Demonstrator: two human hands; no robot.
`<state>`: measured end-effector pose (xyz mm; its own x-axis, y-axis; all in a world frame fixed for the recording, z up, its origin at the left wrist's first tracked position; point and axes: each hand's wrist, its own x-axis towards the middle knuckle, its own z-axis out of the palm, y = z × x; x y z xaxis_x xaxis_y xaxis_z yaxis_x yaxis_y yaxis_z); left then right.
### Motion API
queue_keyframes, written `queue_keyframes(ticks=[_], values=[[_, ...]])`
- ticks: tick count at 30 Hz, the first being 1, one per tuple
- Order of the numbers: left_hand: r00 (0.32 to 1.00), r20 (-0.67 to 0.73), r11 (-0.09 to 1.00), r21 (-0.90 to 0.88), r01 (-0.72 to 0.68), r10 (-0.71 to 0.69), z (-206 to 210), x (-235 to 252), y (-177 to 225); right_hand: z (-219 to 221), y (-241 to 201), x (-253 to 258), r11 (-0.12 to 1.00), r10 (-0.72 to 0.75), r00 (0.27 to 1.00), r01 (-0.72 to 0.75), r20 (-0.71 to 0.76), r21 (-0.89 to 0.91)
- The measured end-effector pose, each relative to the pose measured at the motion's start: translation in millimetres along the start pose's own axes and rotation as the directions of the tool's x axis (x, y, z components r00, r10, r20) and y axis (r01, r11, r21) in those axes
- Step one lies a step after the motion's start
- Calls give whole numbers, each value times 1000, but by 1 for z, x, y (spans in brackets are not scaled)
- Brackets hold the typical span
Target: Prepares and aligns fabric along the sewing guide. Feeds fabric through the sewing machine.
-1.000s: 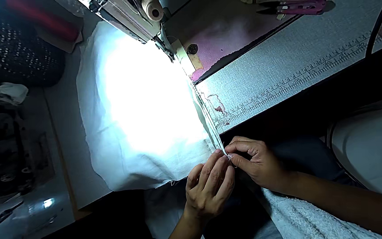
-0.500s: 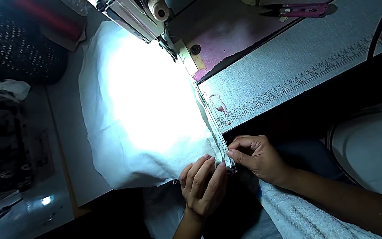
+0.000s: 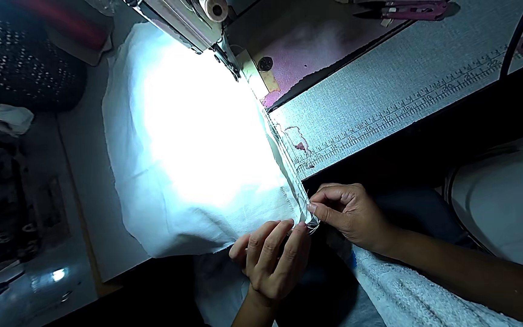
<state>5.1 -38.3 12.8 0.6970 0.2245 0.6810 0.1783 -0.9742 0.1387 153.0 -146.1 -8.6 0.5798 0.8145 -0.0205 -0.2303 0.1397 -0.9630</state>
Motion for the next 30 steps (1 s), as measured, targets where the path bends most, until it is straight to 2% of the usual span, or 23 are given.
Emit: queue_keyframes(ticks=[5, 8, 16, 22, 30], values=[[996, 47, 994, 78, 71, -74, 0, 4, 2, 0, 0, 0, 1000, -5, 1000, 5, 4, -9], [996, 41, 995, 62, 82, -84, -3, 5, 3, 0, -1, 0, 1000, -10, 1000, 9, -4, -18], [999, 26, 998, 41, -43, 42, -9, 2, 6, 0, -2, 1, 999, -2, 1000, 2, -7, -39], [981, 131, 988, -69, -137, 146, -3, 3, 6, 0, 1, 1, 998, -34, 999, 34, 3, -46], [968, 151, 978, -83, -191, 202, 2, 2, 0, -1, 2, 0, 999, -35, 999, 35, 5, -34]])
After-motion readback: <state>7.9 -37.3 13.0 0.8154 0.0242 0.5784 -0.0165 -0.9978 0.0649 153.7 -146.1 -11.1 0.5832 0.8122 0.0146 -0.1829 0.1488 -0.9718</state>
